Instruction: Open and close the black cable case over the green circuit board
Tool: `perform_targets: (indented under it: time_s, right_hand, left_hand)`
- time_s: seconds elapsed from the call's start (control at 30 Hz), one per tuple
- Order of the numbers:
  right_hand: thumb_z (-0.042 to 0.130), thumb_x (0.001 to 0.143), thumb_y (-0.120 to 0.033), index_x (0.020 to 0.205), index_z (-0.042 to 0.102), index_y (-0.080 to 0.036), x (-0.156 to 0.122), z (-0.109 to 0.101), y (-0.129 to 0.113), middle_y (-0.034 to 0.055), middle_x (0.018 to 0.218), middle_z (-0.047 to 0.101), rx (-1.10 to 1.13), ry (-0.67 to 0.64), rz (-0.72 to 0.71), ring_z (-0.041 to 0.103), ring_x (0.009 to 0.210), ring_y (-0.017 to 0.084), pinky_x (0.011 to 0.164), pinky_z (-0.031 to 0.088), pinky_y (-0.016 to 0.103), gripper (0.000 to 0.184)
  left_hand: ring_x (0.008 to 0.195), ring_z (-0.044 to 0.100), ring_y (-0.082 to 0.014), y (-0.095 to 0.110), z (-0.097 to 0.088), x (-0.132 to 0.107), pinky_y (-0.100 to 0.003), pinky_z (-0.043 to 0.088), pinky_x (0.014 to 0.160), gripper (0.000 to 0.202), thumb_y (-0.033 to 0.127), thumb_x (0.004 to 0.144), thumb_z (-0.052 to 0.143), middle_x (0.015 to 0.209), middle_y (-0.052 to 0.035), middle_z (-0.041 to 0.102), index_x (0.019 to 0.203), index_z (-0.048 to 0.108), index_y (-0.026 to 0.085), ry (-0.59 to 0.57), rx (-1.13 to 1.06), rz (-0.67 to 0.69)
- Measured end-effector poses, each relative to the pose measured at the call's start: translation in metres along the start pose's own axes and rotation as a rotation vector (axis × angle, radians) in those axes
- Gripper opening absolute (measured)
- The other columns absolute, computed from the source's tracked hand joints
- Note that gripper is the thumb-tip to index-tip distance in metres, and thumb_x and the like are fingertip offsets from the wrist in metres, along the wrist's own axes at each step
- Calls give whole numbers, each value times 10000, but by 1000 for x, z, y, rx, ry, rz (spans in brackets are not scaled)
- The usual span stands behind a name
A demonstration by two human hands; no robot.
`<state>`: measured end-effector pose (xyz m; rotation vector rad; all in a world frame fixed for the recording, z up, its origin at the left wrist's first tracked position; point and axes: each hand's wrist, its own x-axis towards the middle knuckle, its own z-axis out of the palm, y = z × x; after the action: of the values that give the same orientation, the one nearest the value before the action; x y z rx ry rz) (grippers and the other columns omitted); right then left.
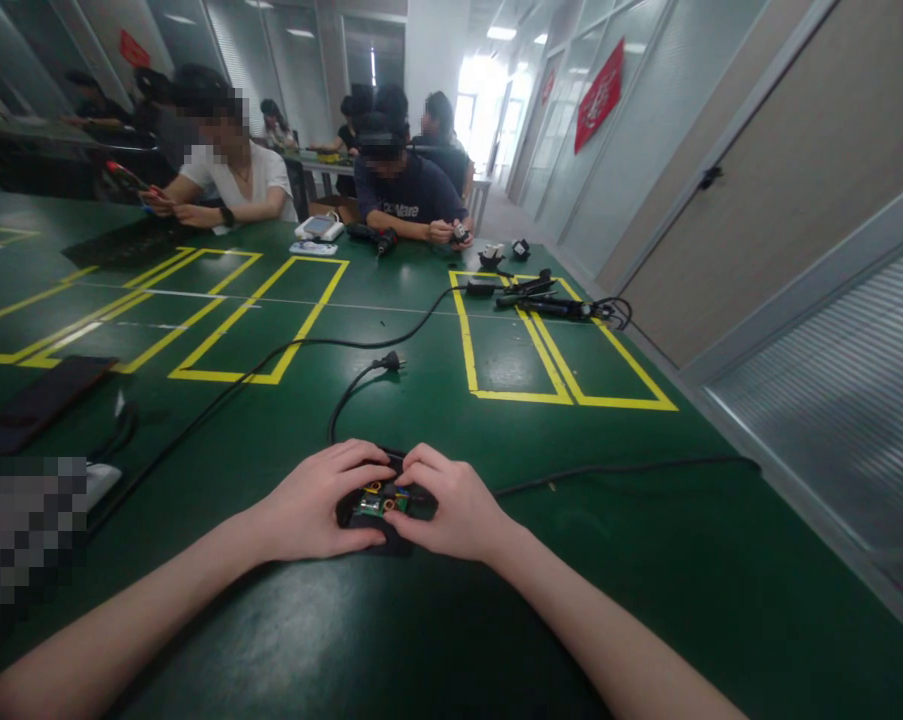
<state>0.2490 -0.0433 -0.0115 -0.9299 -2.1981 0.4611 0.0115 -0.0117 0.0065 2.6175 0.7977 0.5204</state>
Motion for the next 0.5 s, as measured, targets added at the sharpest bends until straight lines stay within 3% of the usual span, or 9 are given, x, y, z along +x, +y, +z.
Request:
perform_targets:
  time_s: [0.3, 0.5]
  right_hand:
    - [698, 901, -232, 1004, 672, -208, 1, -2, 1, 61, 986, 672, 6, 65, -43, 696, 839, 168, 720, 577, 270, 109]
    - [697, 920, -262, 1078, 675, -213, 2, -1, 4, 88, 1111, 687, -59, -29, 38, 723, 930, 195, 798, 603, 308, 167]
  left_hand:
    - [1218, 625, -318, 3, 0, 0, -484, 518, 1081, 682, 518, 725, 874, 1320, -111, 658, 1294, 657, 209, -31, 15, -22]
    - [1179, 641, -268, 4, -2, 0, -427, 558, 1026, 409, 367, 902, 717, 1262, -108, 686, 1270, 644, 202, 35, -42, -28]
